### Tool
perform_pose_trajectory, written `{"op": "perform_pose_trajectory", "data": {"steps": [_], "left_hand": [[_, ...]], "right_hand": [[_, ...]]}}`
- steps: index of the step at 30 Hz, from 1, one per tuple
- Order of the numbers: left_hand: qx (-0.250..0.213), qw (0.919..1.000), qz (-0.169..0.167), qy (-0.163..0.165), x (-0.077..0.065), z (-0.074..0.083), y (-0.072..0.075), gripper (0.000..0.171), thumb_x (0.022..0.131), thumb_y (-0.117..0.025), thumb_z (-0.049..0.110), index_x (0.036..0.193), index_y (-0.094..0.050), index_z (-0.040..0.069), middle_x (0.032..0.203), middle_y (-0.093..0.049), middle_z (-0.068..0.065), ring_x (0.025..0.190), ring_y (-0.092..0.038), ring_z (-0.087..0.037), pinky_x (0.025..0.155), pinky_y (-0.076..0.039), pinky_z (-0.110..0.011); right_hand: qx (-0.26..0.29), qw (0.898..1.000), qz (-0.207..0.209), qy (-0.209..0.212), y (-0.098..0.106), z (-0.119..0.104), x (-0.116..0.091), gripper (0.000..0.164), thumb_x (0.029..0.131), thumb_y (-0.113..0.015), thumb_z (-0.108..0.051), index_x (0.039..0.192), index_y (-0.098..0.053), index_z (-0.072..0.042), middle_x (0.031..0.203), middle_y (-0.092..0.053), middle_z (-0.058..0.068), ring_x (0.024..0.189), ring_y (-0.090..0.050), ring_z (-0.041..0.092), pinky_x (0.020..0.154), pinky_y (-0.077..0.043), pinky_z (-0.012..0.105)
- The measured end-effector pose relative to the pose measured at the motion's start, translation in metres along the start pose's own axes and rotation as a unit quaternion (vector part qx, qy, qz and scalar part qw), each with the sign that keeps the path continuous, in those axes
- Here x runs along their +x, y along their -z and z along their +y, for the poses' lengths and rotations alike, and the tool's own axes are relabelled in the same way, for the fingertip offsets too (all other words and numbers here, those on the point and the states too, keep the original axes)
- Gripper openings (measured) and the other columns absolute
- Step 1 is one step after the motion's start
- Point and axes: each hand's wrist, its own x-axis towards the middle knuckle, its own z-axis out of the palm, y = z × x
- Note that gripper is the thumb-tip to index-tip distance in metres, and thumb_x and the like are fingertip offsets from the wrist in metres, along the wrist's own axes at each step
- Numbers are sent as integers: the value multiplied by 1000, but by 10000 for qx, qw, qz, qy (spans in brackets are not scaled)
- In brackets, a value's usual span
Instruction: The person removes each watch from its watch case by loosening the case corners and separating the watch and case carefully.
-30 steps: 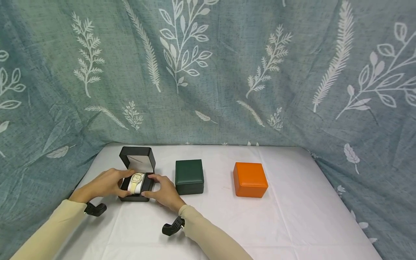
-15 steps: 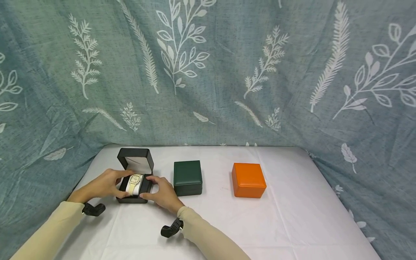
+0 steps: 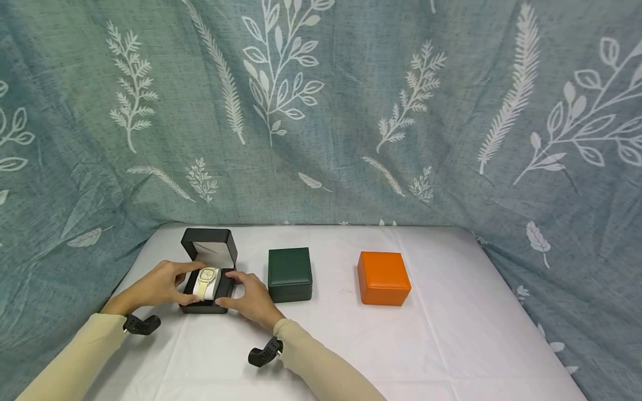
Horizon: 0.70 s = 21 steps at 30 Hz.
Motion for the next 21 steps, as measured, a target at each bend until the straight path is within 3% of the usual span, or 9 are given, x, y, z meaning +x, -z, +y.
{"op": "perform_pose_trajectory", "data": {"steps": [13,21], "left_hand": [[-36,9998,163,-120,-4,2,1,69,80,-89,42,140,-65,19,58,-39,15,53,-37,-3,51,-35,-24],[-71,9997,190,-156,-10,4,4,68,80,-89,44,140,-65,24,56,-36,15,52,-35,-2,51,-34,-24]], "right_hand": [[64,10000,-67,-24,2,-3,-1,67,85,-87,-38,145,-58,-31,140,-56,2,50,-51,12,47,-49,31],[-12,10000,27,50,3,-9,0,66,84,-88,-32,143,-61,-22,138,-59,11,52,-55,14,52,-52,31]]}}
